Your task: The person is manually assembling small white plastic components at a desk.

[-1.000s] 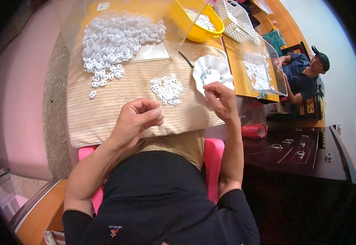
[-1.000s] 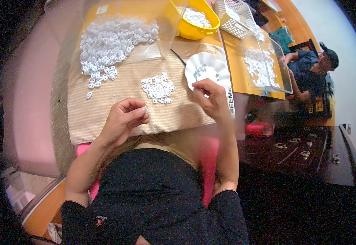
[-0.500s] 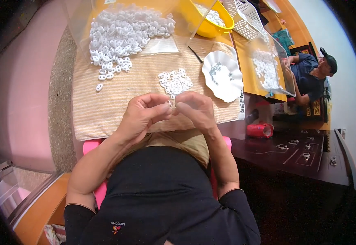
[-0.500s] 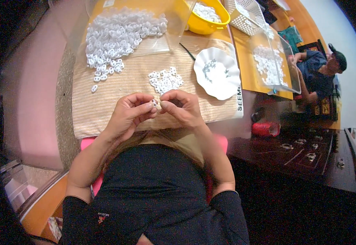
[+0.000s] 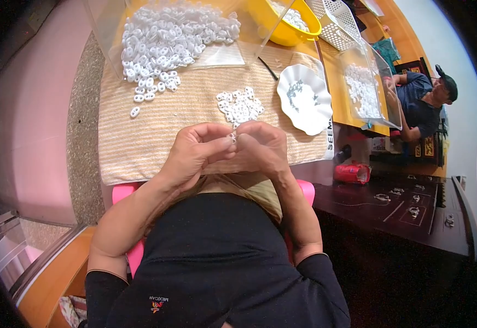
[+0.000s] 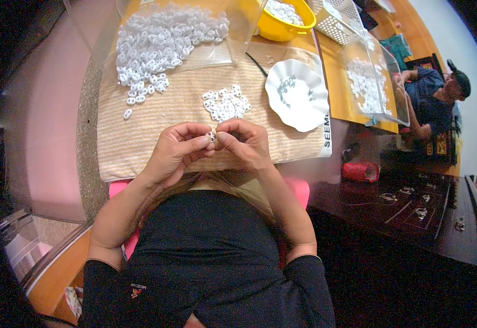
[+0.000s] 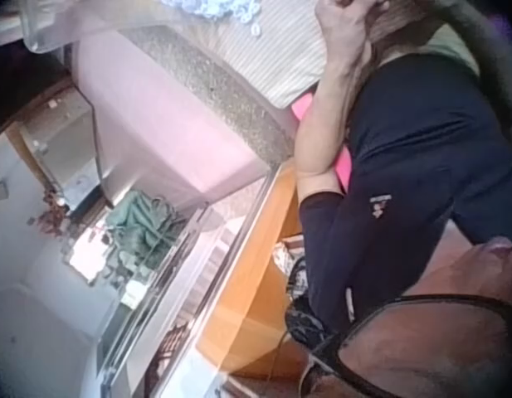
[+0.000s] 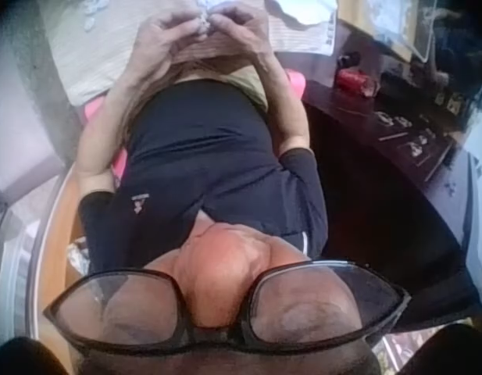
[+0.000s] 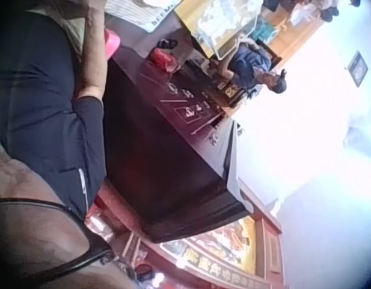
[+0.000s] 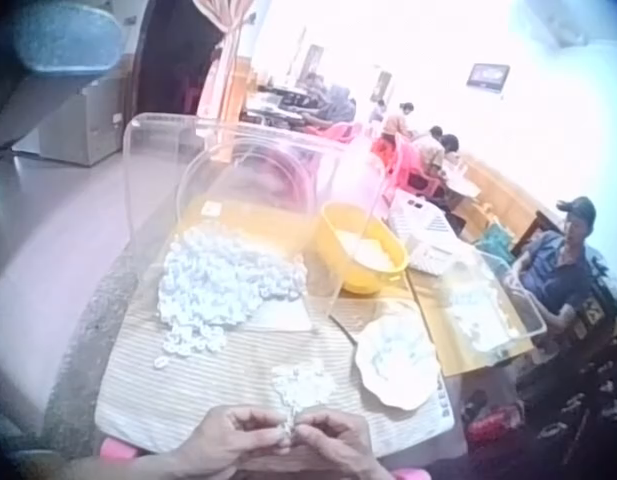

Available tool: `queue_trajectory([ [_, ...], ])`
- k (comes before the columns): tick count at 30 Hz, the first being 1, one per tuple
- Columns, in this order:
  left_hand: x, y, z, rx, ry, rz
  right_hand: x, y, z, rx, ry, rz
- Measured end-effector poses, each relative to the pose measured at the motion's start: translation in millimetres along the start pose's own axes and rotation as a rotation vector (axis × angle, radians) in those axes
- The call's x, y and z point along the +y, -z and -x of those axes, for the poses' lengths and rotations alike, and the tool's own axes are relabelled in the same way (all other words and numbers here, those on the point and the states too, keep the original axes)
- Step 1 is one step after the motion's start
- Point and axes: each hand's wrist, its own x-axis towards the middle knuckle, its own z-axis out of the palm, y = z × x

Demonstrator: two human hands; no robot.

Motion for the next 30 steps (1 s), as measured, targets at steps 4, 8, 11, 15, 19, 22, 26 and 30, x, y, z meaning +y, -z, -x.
queue_trajectory([
  [4,0.1,-0.4,-0.3,-0.005,0.011,0.008,10.2,6.6,-3.5,-0.074,0.064,0.012],
  [8,-0.8,0.9,-0.6,-0.011,0.005,0.010,5.1,3.8,-2.6,-0.069,0.061,0.051],
  [11,-1.0,1.4,-0.6,-0.007,0.008,-0.008,6.1,7.3,-3.9,-0.086,0.142,0.218],
  [15,-3.4,4.5,-1.6,-0.016,0.000,-0.020,2.6,5.9,-2.6,-0.086,0.106,0.218],
  [19,-3.8,4.3,-2.2,-0.026,-0.010,-0.049,2.2,7.7,-1.9,-0.085,0.128,0.317],
  [22,-3.3,4.3,-1.8,-0.021,-0.010,-0.062,7.5,9.1,-3.2,-0.086,0.158,0.344],
  [26,-3.2,5.8,-1.8,-0.019,-0.021,-0.080,6.3,8.6,-3.7,-0.117,0.216,0.380],
  [30,-2.4,5.8,-2.1,-0.009,-0.017,-0.080,4.9,7.1,-2.4,-0.125,0.187,0.379],
])
